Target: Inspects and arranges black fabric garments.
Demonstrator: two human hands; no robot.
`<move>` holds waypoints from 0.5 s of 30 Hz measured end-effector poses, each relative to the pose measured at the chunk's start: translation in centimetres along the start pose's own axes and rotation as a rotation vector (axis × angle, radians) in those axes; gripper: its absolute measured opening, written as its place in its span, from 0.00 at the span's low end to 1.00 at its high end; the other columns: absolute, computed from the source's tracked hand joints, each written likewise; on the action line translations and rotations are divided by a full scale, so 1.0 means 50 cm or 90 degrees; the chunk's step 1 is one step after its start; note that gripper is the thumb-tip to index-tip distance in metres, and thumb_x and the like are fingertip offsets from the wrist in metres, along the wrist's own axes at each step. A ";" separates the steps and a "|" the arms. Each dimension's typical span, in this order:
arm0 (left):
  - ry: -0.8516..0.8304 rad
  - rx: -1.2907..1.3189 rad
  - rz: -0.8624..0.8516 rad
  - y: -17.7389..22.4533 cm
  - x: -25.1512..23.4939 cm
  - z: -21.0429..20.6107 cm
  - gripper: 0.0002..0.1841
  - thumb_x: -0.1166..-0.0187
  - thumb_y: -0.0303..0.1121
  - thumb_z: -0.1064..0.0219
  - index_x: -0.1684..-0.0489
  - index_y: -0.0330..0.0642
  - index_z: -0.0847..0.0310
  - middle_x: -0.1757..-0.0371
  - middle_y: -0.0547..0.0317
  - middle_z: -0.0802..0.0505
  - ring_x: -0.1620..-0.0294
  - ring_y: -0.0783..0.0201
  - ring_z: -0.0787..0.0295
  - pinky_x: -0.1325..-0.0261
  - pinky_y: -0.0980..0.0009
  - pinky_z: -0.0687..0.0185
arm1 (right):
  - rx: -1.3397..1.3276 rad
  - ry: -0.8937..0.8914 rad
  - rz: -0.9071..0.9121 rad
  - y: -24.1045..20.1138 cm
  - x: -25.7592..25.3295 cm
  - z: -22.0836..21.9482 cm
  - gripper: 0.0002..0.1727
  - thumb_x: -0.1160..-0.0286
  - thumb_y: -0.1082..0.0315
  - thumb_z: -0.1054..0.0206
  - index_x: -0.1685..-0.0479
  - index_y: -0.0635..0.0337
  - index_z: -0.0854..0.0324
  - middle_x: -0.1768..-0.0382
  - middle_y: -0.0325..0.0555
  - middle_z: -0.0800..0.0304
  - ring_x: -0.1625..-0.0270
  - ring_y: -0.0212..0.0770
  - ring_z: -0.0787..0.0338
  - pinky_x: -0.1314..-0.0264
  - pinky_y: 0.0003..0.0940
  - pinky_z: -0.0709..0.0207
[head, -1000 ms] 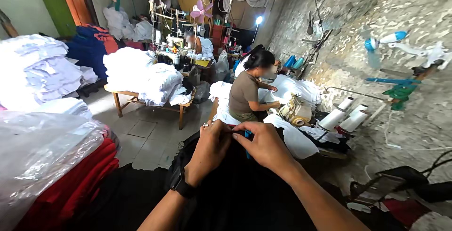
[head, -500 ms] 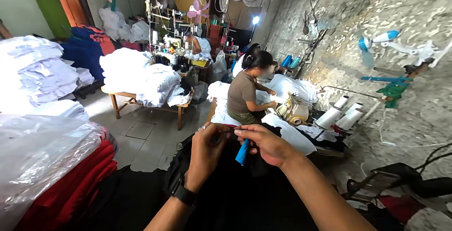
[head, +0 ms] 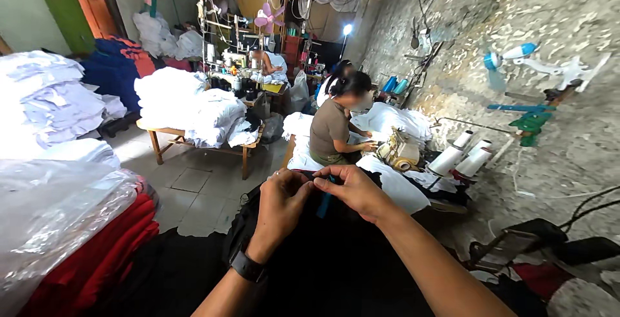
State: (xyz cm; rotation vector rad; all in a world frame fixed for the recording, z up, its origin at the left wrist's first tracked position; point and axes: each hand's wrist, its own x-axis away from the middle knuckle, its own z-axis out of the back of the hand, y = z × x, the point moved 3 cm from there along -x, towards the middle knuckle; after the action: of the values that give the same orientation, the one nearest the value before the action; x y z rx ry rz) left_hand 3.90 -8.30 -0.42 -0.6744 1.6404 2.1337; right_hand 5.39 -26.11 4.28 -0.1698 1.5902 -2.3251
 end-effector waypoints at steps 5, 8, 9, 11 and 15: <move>-0.044 0.008 0.049 -0.004 -0.005 0.026 0.06 0.23 0.35 0.33 0.65 0.45 0.13 0.69 0.68 0.11 0.67 0.74 0.16 0.63 0.73 0.20 | 0.073 -0.017 0.027 0.006 -0.018 0.018 0.08 0.21 0.64 0.27 0.52 0.58 0.10 0.60 0.37 0.07 0.57 0.26 0.10 0.48 0.23 0.16; -0.043 -0.042 0.038 -0.022 -0.007 0.027 0.07 0.24 0.36 0.33 0.65 0.45 0.12 0.68 0.68 0.11 0.66 0.74 0.15 0.60 0.72 0.20 | 0.118 -0.005 0.013 0.015 -0.036 0.017 0.09 0.19 0.63 0.28 0.53 0.58 0.10 0.58 0.39 0.07 0.54 0.27 0.10 0.43 0.27 0.16; -0.037 -0.057 0.032 -0.031 -0.007 0.026 0.07 0.24 0.36 0.33 0.65 0.44 0.12 0.68 0.67 0.11 0.66 0.74 0.15 0.60 0.72 0.20 | 0.147 -0.002 0.014 0.019 -0.043 0.015 0.09 0.19 0.62 0.28 0.53 0.57 0.09 0.58 0.39 0.07 0.53 0.28 0.10 0.43 0.29 0.17; -0.044 -0.074 0.023 -0.048 0.000 0.032 0.09 0.21 0.38 0.31 0.60 0.43 0.10 0.64 0.64 0.08 0.64 0.73 0.12 0.58 0.71 0.15 | 0.208 -0.009 0.060 0.030 -0.055 0.023 0.12 0.24 0.60 0.24 0.49 0.55 0.09 0.55 0.41 0.06 0.52 0.33 0.10 0.42 0.38 0.18; -0.096 -0.132 0.036 -0.068 0.119 0.124 0.22 0.16 0.44 0.33 0.27 0.46 0.20 0.38 0.59 0.08 0.43 0.65 0.08 0.41 0.61 0.09 | 0.287 -0.021 0.173 0.083 -0.038 0.141 0.48 0.38 0.46 0.18 0.14 0.51 0.32 0.26 0.50 0.17 0.27 0.45 0.16 0.26 0.49 0.20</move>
State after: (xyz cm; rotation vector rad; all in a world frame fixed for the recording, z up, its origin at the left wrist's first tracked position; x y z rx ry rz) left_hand -0.03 -1.46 -5.24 -0.5151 1.3892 2.3554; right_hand 9.91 -33.10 3.24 0.1069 0.9668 -2.3713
